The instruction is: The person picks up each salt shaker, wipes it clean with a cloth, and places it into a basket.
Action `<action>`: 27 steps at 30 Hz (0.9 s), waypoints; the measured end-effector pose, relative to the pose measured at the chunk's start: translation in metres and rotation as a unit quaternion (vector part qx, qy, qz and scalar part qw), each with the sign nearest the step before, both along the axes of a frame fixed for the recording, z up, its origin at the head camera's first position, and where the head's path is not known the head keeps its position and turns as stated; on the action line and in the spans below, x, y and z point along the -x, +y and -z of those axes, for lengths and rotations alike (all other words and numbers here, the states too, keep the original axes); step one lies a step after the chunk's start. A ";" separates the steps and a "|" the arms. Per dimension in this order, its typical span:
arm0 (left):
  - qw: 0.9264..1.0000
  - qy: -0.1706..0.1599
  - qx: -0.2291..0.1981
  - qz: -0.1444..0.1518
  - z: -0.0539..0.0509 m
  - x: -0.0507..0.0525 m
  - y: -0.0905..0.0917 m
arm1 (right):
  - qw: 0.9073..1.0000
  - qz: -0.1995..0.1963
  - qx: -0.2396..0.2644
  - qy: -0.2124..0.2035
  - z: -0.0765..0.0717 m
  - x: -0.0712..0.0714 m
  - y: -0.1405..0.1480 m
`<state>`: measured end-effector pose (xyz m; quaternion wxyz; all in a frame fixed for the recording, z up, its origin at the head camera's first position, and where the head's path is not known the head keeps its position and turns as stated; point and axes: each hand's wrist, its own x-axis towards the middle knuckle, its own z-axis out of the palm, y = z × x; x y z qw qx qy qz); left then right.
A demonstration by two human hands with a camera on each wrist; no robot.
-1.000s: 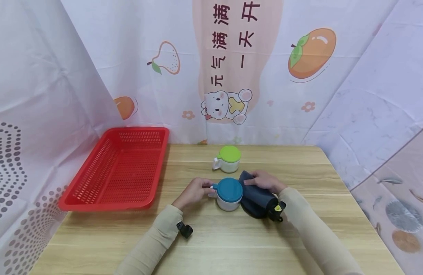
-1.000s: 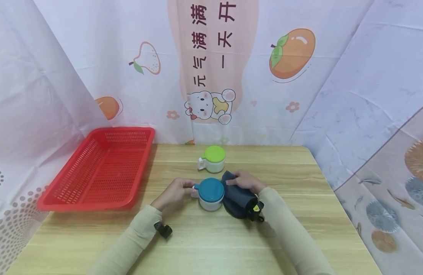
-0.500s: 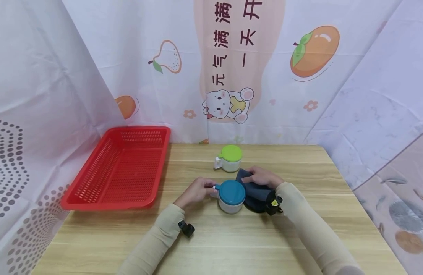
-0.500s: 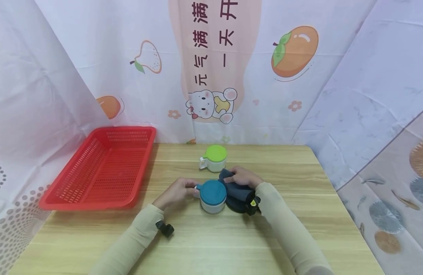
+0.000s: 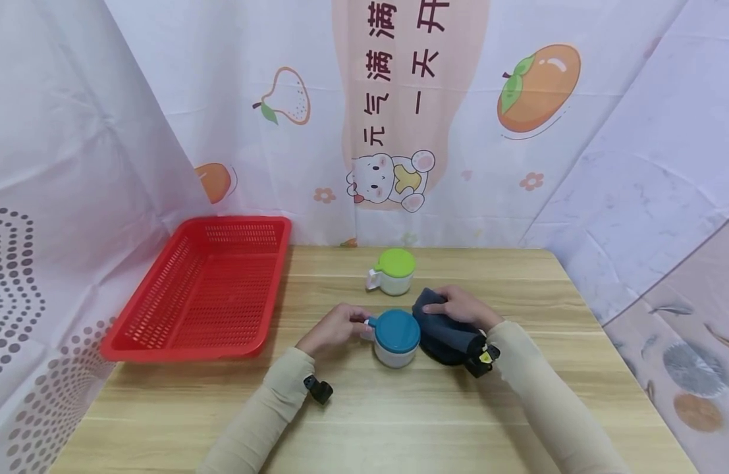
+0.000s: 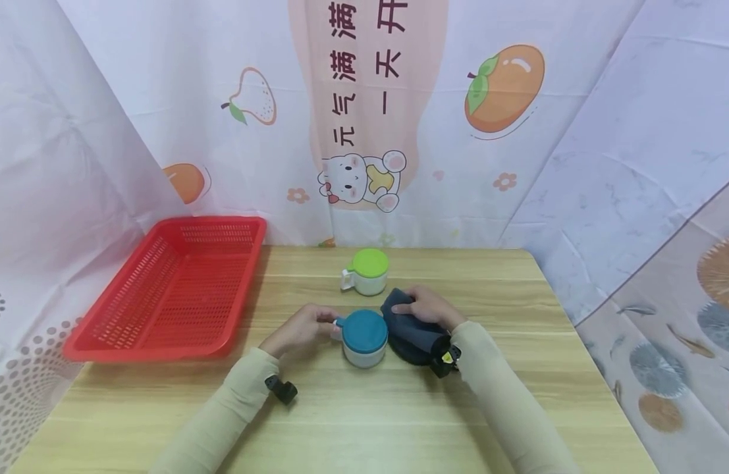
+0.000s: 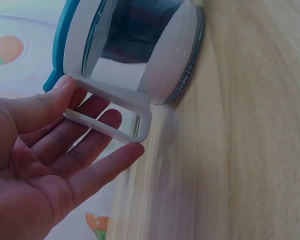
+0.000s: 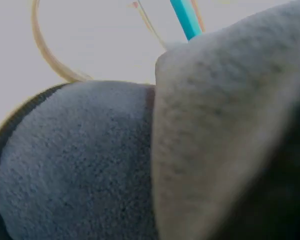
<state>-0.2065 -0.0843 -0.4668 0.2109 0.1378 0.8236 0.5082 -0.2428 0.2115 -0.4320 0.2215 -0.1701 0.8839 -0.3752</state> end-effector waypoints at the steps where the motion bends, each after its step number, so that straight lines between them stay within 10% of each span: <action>1: 1.000 0.000 -0.001 0.001 0.000 0.000 0.000 | 1.000 0.003 -0.005 0.008 -0.001 -0.002 0.002; 15: 1.000 -0.018 -0.011 0.002 -0.003 -0.001 -0.001 | 0.990 0.116 0.066 -0.056 0.000 -0.036 0.019; 27: 1.000 -0.008 -0.015 0.002 -0.002 -0.001 -0.001 | 0.985 0.116 0.090 -0.088 0.016 -0.053 0.007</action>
